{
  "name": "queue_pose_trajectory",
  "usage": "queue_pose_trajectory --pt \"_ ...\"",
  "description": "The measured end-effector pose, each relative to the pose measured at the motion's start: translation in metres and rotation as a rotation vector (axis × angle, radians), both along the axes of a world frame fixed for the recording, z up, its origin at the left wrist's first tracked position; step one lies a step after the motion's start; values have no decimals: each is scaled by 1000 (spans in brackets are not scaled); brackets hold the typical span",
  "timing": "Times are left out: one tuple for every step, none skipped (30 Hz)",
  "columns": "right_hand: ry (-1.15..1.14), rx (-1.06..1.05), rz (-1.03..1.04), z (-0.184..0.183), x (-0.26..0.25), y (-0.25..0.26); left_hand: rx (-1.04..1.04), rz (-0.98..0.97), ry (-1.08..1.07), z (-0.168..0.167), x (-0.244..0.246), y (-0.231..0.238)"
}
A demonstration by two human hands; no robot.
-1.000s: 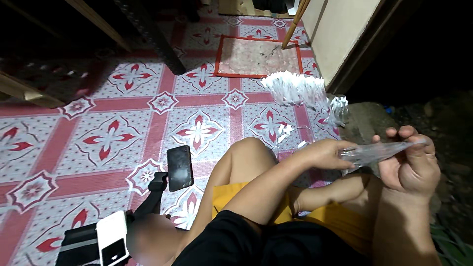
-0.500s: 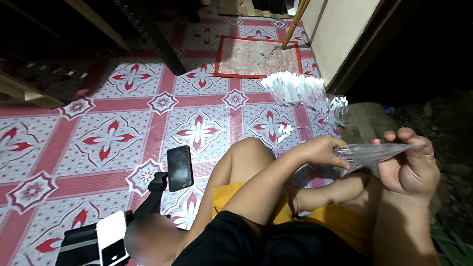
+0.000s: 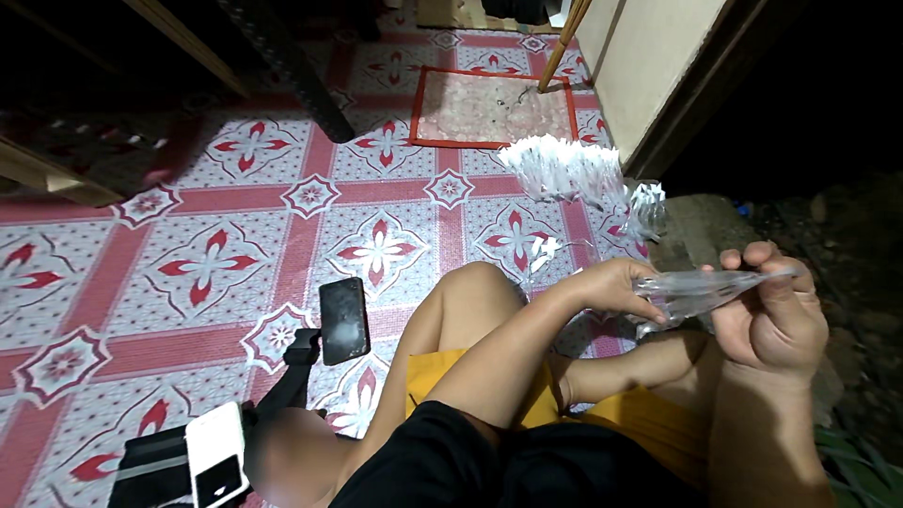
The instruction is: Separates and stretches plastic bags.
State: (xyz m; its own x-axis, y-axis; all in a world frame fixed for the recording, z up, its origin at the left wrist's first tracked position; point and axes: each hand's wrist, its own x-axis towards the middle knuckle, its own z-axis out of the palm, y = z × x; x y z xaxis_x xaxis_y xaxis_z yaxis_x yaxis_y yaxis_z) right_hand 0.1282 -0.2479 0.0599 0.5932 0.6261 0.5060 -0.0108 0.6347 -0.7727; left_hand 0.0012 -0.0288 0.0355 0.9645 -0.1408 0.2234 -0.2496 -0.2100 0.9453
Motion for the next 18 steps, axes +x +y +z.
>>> queue_pose_trajectory --pt "3 -1 0 0 0 0 -44 -23 47 -7 4 -3" --pt "7 -3 0 -1 1 -1 -71 -44 79 -15 8 -7" --pt "8 -6 0 -2 2 -2 -85 -63 88 -23 13 -10" --pt "8 -7 0 -3 3 -3 -92 -81 84 -30 17 -12" --pt "10 -5 0 -4 4 -4 -97 -92 79 -32 19 -13" --pt "13 -2 -5 -3 3 -4 -98 -102 77 -31 20 -14" --pt "15 0 -9 -3 2 -4 -99 -98 78 -29 19 -14" --pt "15 1 -9 -4 3 -5 -108 -91 83 -27 18 -14" --pt "17 2 -6 -5 5 -6 -126 -82 92 -24 17 -14" --pt "21 2 -1 -6 6 -8 -143 -76 102 -23 16 -15" --pt "22 2 3 -5 6 -8 -156 -75 108 -25 17 -16" --pt "20 2 4 -5 6 -7 -170 -87 122 -26 18 -17" --pt "16 4 3 -6 6 -6 -182 -110 132 -26 18 -19" --pt "10 2 3 -5 5 -5 -189 -146 127 -30 20 -23" --pt "3 -5 -7 -1 2 -3 -193 -174 128 -34 22 -27" --pt "-5 -24 -27 4 -3 0 -191 -193 120 -36 24 -33" --pt "-14 -46 -60 10 -7 2 -161 -202 106 -42 28 -38" --pt "-21 -61 -91 15 -11 2 -106 -198 92 -51 33 -42"
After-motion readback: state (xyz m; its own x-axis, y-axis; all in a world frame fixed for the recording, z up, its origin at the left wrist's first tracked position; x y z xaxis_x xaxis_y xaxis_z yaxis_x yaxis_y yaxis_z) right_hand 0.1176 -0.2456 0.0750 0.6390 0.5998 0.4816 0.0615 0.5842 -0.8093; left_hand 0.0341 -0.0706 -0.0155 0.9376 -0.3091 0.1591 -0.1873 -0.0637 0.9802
